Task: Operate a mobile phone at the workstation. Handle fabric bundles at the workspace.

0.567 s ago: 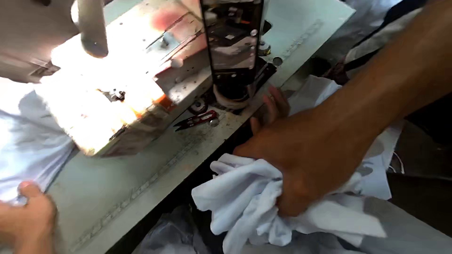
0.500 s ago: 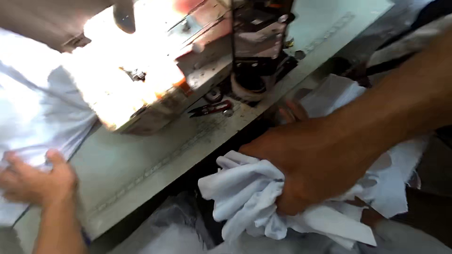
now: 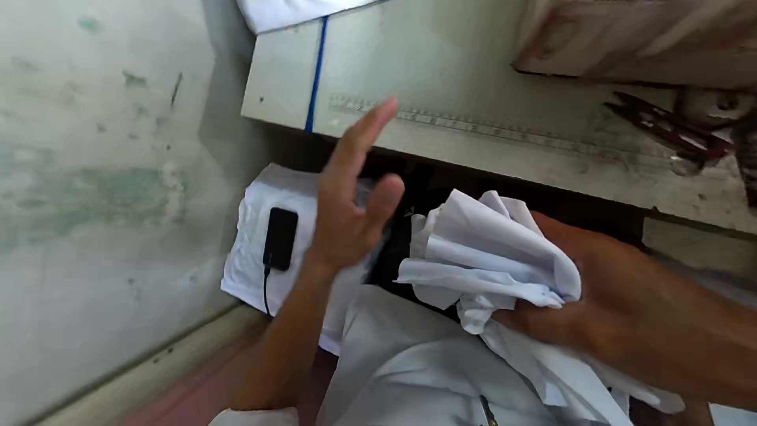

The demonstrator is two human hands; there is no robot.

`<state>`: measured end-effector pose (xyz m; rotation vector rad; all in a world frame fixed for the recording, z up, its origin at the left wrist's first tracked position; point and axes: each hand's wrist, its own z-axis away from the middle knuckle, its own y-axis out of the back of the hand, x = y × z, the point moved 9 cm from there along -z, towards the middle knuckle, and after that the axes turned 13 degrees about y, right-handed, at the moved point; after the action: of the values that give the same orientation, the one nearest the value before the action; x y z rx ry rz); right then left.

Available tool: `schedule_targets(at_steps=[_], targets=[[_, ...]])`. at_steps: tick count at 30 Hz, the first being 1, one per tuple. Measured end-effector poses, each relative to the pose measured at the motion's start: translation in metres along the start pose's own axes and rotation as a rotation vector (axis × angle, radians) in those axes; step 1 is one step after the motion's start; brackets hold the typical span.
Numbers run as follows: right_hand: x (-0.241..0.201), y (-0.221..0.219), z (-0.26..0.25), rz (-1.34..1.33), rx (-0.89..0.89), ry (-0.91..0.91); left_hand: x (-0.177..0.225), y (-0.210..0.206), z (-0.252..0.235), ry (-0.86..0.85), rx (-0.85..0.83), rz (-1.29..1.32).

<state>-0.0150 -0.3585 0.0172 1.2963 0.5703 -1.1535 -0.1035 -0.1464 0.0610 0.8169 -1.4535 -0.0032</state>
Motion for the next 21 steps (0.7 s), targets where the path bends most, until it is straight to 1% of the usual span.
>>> schedule_targets(at_steps=[1, 2, 4, 5, 6, 7, 9, 10, 11, 12, 15, 16, 18, 21], targets=[[0.000, -0.003, 0.000, 0.018, -0.029, -0.006, -0.013, -0.001, 0.028, 0.072, 0.084, 0.059], [0.001, -0.005, 0.001, 0.018, -0.050, -0.012, -0.034, -0.004, 0.055, 0.197, 0.153, 0.180], [0.007, -0.006, 0.003, 0.011, -0.077, -0.025, -0.074, -0.028, 0.109, 0.543, 0.213, 0.523], [0.009, -0.006, 0.004, 0.015, -0.086, -0.023, -0.080, -0.046, 0.131, 0.684, 0.172, 0.651], [0.009, -0.006, 0.004, 0.028, -0.096, -0.010, -0.076, -0.064, 0.149, 0.771, 0.077, 0.752], [0.007, -0.005, 0.004, 0.045, -0.107, 0.008, -0.063, -0.083, 0.162, 0.820, -0.043, 0.857], [0.000, -0.006, 0.002, 0.055, -0.120, 0.048, -0.031, -0.114, 0.175, 0.803, -0.276, 1.042], [-0.003, -0.007, 0.002, 0.048, -0.122, 0.068, -0.017, -0.124, 0.175, 0.753, -0.351, 1.108], [-0.006, -0.008, 0.001, 0.048, -0.119, 0.085, -0.008, -0.131, 0.171, 0.720, -0.383, 1.176], [-0.007, -0.009, 0.000, 0.052, -0.109, 0.093, -0.004, -0.135, 0.165, 0.745, -0.362, 1.236], [-0.006, -0.011, -0.002, 0.068, -0.085, 0.085, -0.007, -0.134, 0.143, 0.981, -0.182, 1.341], [-0.006, -0.012, -0.004, 0.092, -0.085, 0.087, -0.009, -0.133, 0.137, 1.001, -0.131, 1.355], [-0.011, -0.014, -0.008, 0.237, -0.109, 0.109, -0.015, -0.129, 0.129, 0.988, -0.044, 1.364], [-0.036, -0.018, -0.013, 0.535, -0.135, 0.266, -0.029, -0.123, 0.128, 0.913, 0.047, 1.340]])
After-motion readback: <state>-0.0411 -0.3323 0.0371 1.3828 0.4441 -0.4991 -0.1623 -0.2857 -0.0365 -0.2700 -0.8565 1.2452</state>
